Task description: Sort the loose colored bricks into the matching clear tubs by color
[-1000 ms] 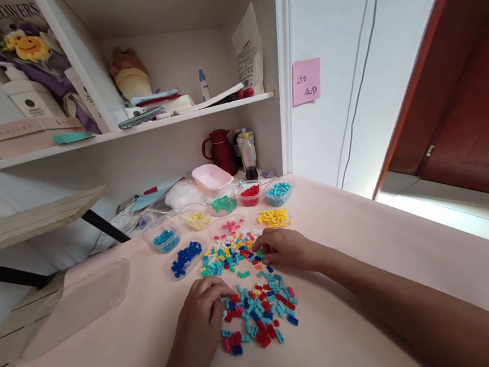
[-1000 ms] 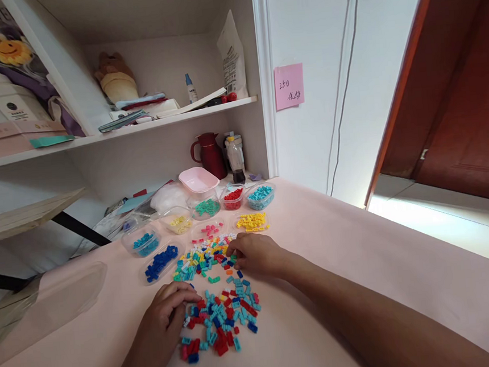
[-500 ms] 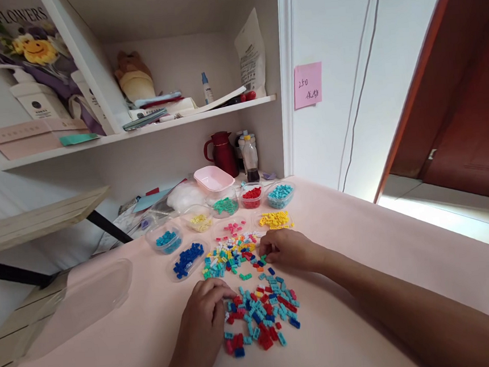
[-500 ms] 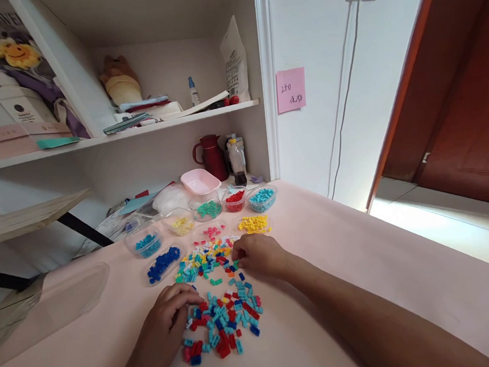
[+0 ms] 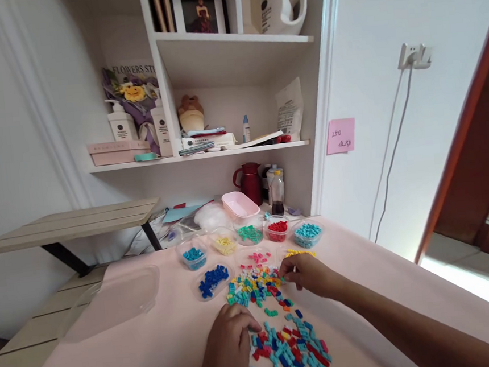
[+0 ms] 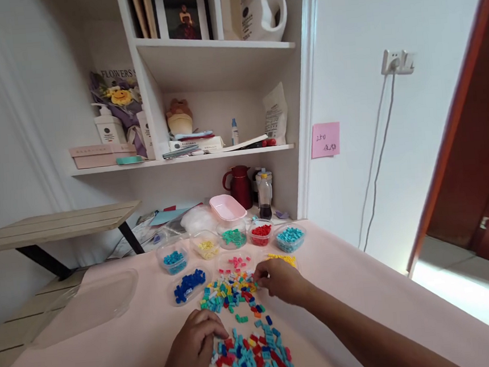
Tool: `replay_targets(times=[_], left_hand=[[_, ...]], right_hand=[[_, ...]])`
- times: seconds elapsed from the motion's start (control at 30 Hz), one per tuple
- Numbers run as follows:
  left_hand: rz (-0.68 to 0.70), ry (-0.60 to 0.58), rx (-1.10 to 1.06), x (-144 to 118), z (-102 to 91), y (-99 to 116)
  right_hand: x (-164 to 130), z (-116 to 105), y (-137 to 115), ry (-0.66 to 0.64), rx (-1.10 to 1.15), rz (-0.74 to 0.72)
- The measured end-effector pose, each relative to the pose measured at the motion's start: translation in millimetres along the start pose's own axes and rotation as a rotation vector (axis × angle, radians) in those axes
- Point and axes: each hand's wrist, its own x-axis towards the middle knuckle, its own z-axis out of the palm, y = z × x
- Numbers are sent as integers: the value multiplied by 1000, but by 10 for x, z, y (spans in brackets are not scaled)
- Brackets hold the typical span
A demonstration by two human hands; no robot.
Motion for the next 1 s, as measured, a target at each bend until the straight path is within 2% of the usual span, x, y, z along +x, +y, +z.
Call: replay_targets(times=[0.07, 0.13, 0.17, 0.23, 0.3, 0.43, 0.63, 0.77, 0.9, 1.0], left_hand=[[-12, 14, -6, 6, 9, -7], [-30, 20, -19, 20, 13, -13], [-43, 21, -28, 28, 13, -18], [-82, 28, -56, 43, 8, -30], [-116, 40, -98, 52, 2, -48], [-133, 52, -160, 45, -4, -87], [-155, 57, -180, 29, -3, -90], [-151, 24, -164, 62, -18, -59], [-148, -8, -139, 92, -39, -43], [-142, -15, -120, 97, -43, -64]], right_hand=[[206, -142, -160, 132, -53, -55], [452, -285, -351, 358, -165, -86], [577, -346, -440, 427, -186, -86], [798, -434, -571, 503, -195, -91], [941, -460, -622, 514, -173, -98], [892, -347, -544, 468, -98, -99], [219, -82, -338, 268, 258, -94], [-132, 29, -125, 135, 383, 25], [-251, 49, 121, -89, 395, -11], [-258, 27, 203, -108, 334, -56]])
